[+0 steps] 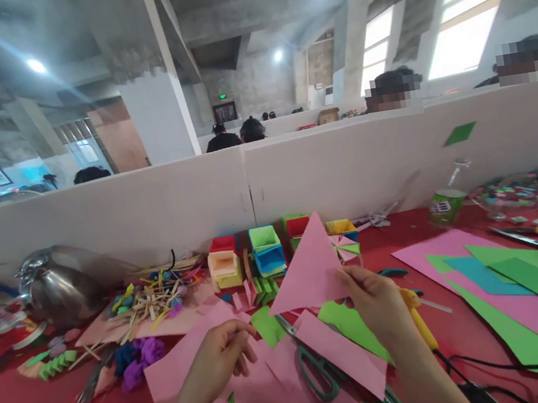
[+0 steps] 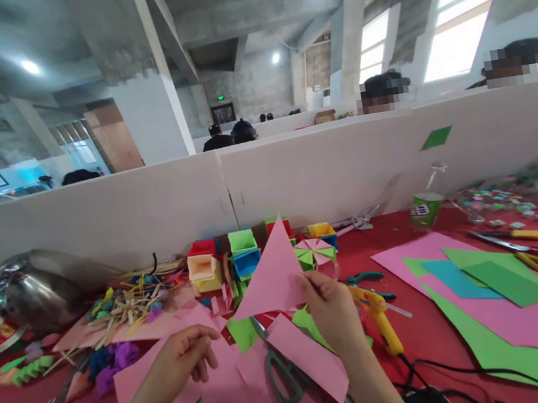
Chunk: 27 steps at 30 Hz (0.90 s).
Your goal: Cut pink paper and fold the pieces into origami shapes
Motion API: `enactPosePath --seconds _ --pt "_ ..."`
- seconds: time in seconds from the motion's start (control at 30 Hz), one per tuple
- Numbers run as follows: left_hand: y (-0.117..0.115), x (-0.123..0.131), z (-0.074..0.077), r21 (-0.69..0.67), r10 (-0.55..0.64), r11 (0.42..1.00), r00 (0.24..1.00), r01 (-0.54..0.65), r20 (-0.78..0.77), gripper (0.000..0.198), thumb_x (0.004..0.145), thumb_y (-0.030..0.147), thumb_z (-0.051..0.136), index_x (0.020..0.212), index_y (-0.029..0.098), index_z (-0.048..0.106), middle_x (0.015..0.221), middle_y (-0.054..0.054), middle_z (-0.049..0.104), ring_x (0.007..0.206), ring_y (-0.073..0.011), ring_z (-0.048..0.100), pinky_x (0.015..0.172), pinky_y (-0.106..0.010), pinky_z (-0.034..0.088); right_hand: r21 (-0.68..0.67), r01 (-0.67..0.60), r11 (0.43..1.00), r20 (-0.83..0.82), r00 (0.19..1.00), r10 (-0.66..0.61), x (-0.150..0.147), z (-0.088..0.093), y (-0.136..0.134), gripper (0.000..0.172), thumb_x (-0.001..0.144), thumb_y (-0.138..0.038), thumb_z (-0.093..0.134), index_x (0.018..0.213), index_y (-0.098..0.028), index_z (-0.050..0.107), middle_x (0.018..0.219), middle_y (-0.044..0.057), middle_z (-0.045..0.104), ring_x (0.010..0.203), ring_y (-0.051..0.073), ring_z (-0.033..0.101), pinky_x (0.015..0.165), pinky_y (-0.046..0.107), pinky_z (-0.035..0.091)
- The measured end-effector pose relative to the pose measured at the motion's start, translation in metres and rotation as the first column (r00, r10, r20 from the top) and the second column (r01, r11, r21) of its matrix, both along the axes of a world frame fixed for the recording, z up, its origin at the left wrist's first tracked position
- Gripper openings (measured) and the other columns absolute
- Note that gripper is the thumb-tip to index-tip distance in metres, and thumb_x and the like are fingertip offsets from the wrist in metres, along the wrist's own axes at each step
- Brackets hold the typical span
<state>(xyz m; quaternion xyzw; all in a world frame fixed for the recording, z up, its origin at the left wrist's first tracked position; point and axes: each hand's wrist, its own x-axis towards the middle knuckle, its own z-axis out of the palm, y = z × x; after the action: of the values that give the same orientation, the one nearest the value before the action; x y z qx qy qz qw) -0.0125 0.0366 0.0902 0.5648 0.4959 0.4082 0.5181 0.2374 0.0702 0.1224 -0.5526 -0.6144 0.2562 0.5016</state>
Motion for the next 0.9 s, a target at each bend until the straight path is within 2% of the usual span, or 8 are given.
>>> enactPosePath --seconds 0.07,0.13,0.17,0.23,0.33,0.43,0.63,0.9 --pt "-0.004 0.006 0.006 0.090 0.135 0.987 0.991 -0.134 -0.005 0.023 0.086 0.036 0.046 0.089 0.015 0.055 0.069 -0.001 0.063 0.060 -0.0109 0.058 0.053 -0.019 0.041 0.038 0.003 0.999 0.063 0.998 -0.006 -0.005 0.002 -0.006 0.032 0.084 -0.041 0.045 0.071 -0.015 0.059 0.050 -0.003 0.048 0.045 0.011 0.043 0.042 0.021 0.032" --pt "-0.011 0.021 0.011 0.159 0.177 0.971 0.984 -0.177 0.016 0.023 0.083 0.036 0.052 0.096 0.018 0.055 0.094 -0.005 0.063 0.082 -0.0139 0.059 0.070 -0.023 0.044 0.068 -0.061 0.996 0.139 0.989 0.051 -0.020 0.002 -0.015 0.031 0.084 -0.037 0.046 0.066 -0.016 0.060 0.052 -0.001 0.052 0.048 0.013 0.047 0.045 0.022 0.034" --pt "-0.014 0.030 0.012 0.202 0.097 0.974 0.994 -0.104 0.044 0.029 0.080 0.035 0.057 0.103 0.018 0.054 0.105 -0.007 0.060 0.093 -0.0170 0.058 0.079 -0.026 0.044 0.079 -0.113 0.990 0.174 0.980 0.097 -0.030 0.002 -0.020 0.030 0.084 -0.034 0.047 0.065 -0.017 0.061 0.054 0.000 0.055 0.051 0.014 0.050 0.048 0.023 0.037" --pt "-0.018 0.045 0.012 0.318 -0.003 0.947 0.986 -0.051 0.167 0.030 0.077 0.034 0.061 0.102 0.018 0.055 0.107 -0.007 0.057 0.102 -0.0208 0.054 0.088 -0.031 0.042 0.091 -0.232 0.969 0.231 0.951 0.206 -0.048 0.002 -0.030 0.022 0.083 -0.028 0.049 0.075 -0.017 0.067 0.073 0.004 0.067 0.069 0.018 0.060 0.065 0.027 0.045" --pt "-0.018 0.053 0.010 0.281 0.000 0.955 0.950 -0.092 0.312 0.026 0.076 0.034 0.064 0.094 0.018 0.055 0.091 -0.004 0.061 0.087 -0.0202 0.060 0.078 -0.031 0.047 0.080 -0.379 0.922 0.285 0.895 0.343 -0.060 0.007 -0.043 0.031 0.075 -0.023 0.059 0.105 -0.018 0.064 0.107 0.009 0.066 0.099 0.023 0.059 0.086 0.033 0.044" --pt "-0.016 0.043 0.012 0.202 -0.011 0.976 0.919 -0.076 0.395 0.034 0.074 0.035 0.067 0.100 0.016 0.058 0.092 -0.007 0.066 0.089 -0.0217 0.061 0.079 -0.032 0.047 -0.029 -0.552 0.834 0.310 0.788 0.532 -0.056 0.018 -0.051 0.042 0.074 -0.027 0.065 0.115 -0.020 0.059 0.122 0.009 0.059 0.114 0.024 0.051 0.096 0.036 0.039" --pt "-0.019 0.029 0.017 0.179 -0.125 0.983 0.872 0.044 0.473 0.035 0.067 0.036 0.073 0.095 0.017 0.066 0.091 -0.006 0.069 0.086 -0.0224 0.063 0.076 -0.030 0.047 -0.041 -0.590 0.807 0.203 0.786 0.584 -0.048 0.028 -0.056 0.030 0.070 -0.026 0.072 0.098 -0.020 0.065 0.111 0.006 0.062 0.104 0.020 0.056 0.092 0.030 0.042" --pt "-0.022 0.030 0.017 0.168 -0.157 0.982 0.865 0.086 0.477 0.041 0.062 0.043 0.075 0.093 0.017 0.069 0.085 -0.006 0.070 0.081 -0.0229 0.063 0.070 -0.028 0.047 -0.087 -0.639 0.764 0.070 0.761 0.645 -0.046 0.029 -0.055 0.012 0.068 -0.027 0.073 0.076 -0.019 0.068 0.099 0.003 0.064 0.094 0.017 0.059 0.086 0.027 0.043"
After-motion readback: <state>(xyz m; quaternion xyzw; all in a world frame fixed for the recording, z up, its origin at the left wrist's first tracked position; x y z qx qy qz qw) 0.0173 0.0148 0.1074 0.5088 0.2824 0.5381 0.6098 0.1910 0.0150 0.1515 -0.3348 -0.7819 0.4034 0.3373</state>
